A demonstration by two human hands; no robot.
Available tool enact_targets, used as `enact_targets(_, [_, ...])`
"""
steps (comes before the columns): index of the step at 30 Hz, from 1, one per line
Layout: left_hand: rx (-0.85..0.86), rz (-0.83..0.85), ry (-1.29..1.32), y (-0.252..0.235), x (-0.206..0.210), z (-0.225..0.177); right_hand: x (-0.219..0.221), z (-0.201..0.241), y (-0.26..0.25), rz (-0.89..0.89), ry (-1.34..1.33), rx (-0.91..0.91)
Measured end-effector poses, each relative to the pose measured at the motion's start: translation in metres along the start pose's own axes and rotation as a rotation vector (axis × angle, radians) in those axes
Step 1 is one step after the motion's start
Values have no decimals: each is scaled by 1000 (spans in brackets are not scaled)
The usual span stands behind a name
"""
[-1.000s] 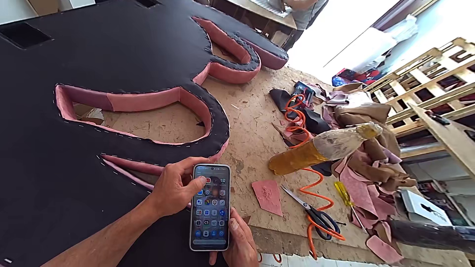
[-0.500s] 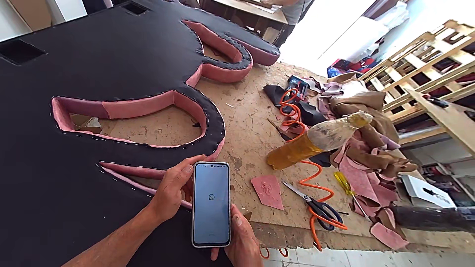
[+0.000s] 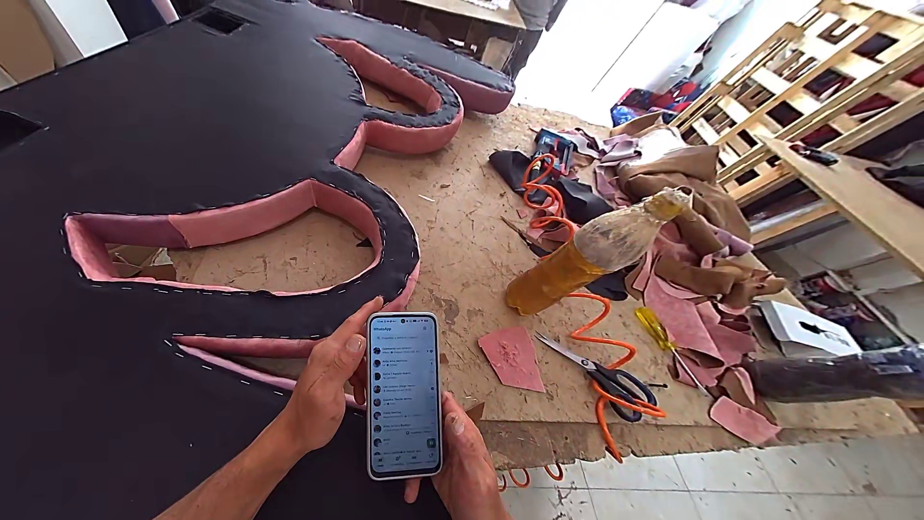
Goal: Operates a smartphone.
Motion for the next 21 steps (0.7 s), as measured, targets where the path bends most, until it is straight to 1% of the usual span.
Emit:
enact_targets(7, [6, 3, 16, 0, 0, -1, 0, 0, 0, -6, 3, -7])
enact_targets(14, [-32, -35, -43, 1, 0, -4, -2, 0, 2, -22, 31, -8])
enact_targets(21, [-25, -41, -72, 1, -2, -4, -1, 0, 0, -3, 15, -2])
Point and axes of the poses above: each hand's wrist, its own y-axis away from the middle knuckle, its own x-axis out of the palm, z = x × y, the point moved 7 cm from there along -y, towards the middle knuckle, and after that the axes turned 12 degrees about -y, right-handed, at the moved point
